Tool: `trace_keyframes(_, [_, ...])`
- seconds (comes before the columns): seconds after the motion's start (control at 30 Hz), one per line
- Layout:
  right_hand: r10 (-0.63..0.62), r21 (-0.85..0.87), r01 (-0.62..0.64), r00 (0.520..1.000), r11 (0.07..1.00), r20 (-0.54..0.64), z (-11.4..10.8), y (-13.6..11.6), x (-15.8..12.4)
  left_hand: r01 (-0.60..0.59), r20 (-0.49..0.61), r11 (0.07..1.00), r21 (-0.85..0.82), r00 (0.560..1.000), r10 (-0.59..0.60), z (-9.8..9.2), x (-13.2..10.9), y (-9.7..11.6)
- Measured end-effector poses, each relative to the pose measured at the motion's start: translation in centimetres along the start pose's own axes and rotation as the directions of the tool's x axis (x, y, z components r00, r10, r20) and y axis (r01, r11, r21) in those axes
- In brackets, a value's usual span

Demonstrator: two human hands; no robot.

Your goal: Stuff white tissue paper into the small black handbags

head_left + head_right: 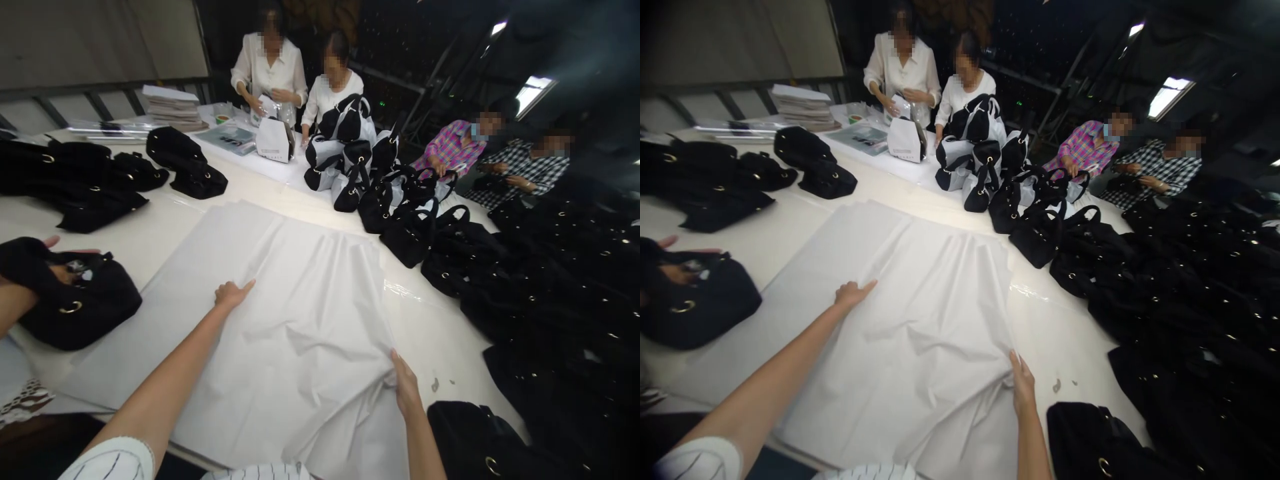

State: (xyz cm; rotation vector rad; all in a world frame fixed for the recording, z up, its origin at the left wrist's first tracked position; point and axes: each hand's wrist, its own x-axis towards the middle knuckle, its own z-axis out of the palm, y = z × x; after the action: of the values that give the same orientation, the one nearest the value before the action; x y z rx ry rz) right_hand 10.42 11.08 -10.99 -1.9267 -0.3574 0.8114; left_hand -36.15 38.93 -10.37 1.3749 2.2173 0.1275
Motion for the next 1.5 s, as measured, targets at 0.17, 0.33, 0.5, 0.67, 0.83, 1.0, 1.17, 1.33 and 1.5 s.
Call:
trace_keyframes(0.17, [0.107, 0.124, -0.129, 0.980, 0.984, 0.166, 7.2, -3.8, -1.8, -0.188, 0.124, 0.971, -0.150, 0.970, 0.207, 1.1, -3.4, 3.0])
trace_keyframes(0.33, [0.119, 0.188, -0.226, 0.882, 0.956, 0.456, 14.2, -5.1, -6.2, -0.275, 0.300, 0.876, -0.397, 0.863, 0.407, 5.9, -10.2, 4.6])
trace_keyframes(0.5, [0.099, 0.134, -0.215, 0.809, 0.967, 0.579, 15.5, -4.2, -9.0, -0.283, 0.383, 0.702, -0.654, 0.676, 0.630, 10.9, -18.2, 6.1])
trace_keyframes(0.67, [0.105, 0.120, -0.243, 0.743, 0.962, 0.661, 10.8, -4.4, -9.7, -0.323, 0.328, 0.547, -0.772, 0.535, 0.779, 10.4, -23.0, 7.0])
trace_keyframes(0.83, [-0.046, 0.244, -0.126, 0.801, 0.962, 0.596, 5.7, -6.6, -10.5, -0.684, 0.058, 0.381, -0.622, 0.445, 0.894, 7.4, -27.1, 9.4])
trace_keyframes(1.0, [-0.184, 0.533, -0.147, 0.835, 0.833, 0.518, 0.8, -10.2, -11.6, -0.355, 0.208, 0.367, -0.860, 0.412, 0.887, 6.3, -31.9, 12.9])
trace_keyframes(1.17, [-0.235, 0.664, 0.032, 0.947, 0.747, 0.218, -4.8, -10.3, -11.2, -0.401, 0.334, 0.433, -0.807, 0.295, 0.895, 10.0, -39.3, 15.8])
trace_keyframes(1.33, [-0.249, 0.601, 0.250, 0.965, 0.759, -0.086, -10.5, -7.6, -10.3, -0.642, 0.523, 0.525, -0.559, 0.219, 0.824, 12.1, -45.1, 17.8])
trace_keyframes(1.5, [-0.221, 0.770, 0.102, 0.974, 0.630, 0.052, -16.7, -7.4, -10.9, -0.877, 0.495, 0.387, -0.286, 0.210, 0.843, 11.1, -45.3, 19.6])
